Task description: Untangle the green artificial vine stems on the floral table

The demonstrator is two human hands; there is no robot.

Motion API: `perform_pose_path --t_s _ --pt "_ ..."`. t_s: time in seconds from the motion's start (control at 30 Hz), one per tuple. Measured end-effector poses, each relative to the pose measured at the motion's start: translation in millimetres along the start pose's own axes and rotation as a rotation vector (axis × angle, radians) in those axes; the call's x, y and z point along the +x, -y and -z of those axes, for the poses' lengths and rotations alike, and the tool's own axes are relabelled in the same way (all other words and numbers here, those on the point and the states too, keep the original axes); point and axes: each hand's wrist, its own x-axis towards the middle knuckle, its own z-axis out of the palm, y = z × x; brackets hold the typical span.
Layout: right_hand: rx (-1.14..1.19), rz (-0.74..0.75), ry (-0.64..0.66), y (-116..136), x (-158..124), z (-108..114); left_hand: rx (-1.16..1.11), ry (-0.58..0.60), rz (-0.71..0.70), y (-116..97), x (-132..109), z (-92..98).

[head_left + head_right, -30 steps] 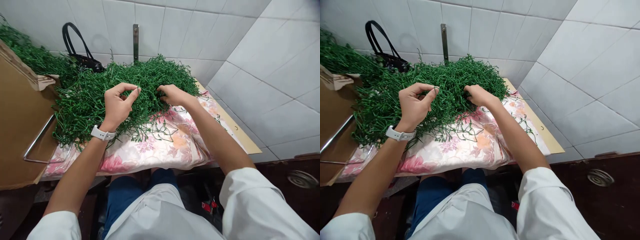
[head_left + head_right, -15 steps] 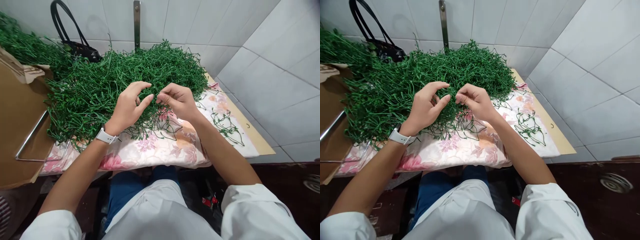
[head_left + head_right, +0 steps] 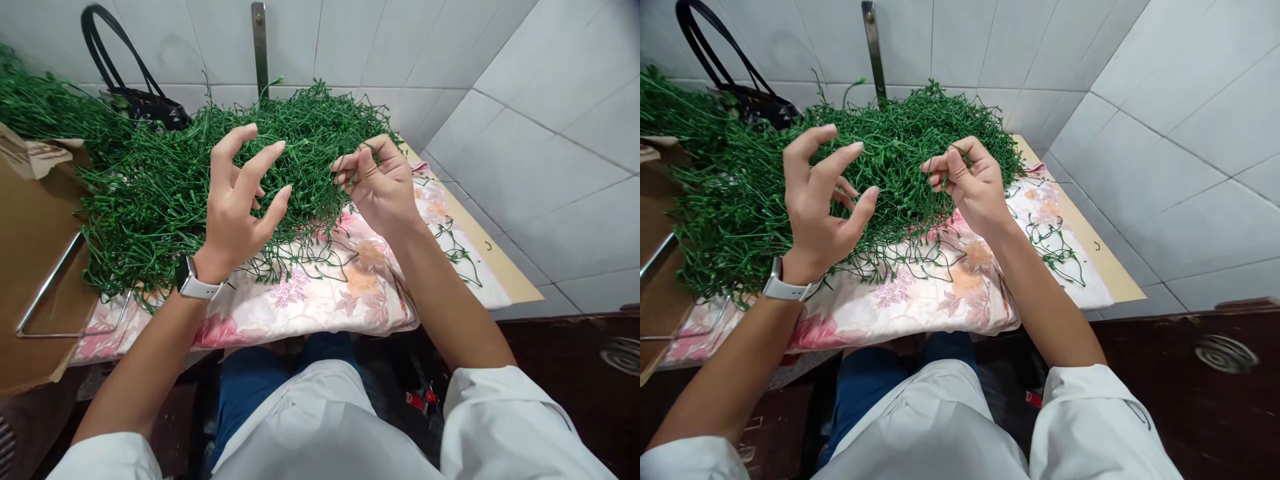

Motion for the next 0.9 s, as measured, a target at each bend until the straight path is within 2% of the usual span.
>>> perform_pose_path --t_s 0.2,0.33,0.4,0.47,0.53,0.63,0.77,0.9 --pt "-0.200 0.083 -0.126 16.7 7.3 27.9 -0.039 -0.012 0.024 0.4 -0.5 -0.8" --pt "-0.321 0.141 -0.215 20.3 15.8 53.1 0.127 0.025 0.087 -11.8 3.9 8.8" --pt "-0.310 0.167 -0.250 21.6 18.5 58.1 0.202 -0.012 0.048 -22.3 6.2 14.9" --pt "-0.226 0.190 -0.275 23.0 18.5 52.7 0.245 -0.041 -0.007 -35.9 10.0 19.1" --pt "-0.094 0.197 -0.257 23.8 15.3 36.8 0.255 -0.044 -0.069 -51.2 16.4 19.1" --pt "0.039 0.144 -0.128 23.8 4.9 4.1 0.144 0.015 -0.105 -68.4 28.0 9.2" --pt "0.050 0.000 0.044 23.4 -10.5 -23.5 -0.080 0.268 0.151 -66.0 31.3 -7.4" --pt "0.160 -0.119 0.177 23.8 -17.2 -23.8 -0.155 0.284 0.270 -53.5 21.2 -0.6"
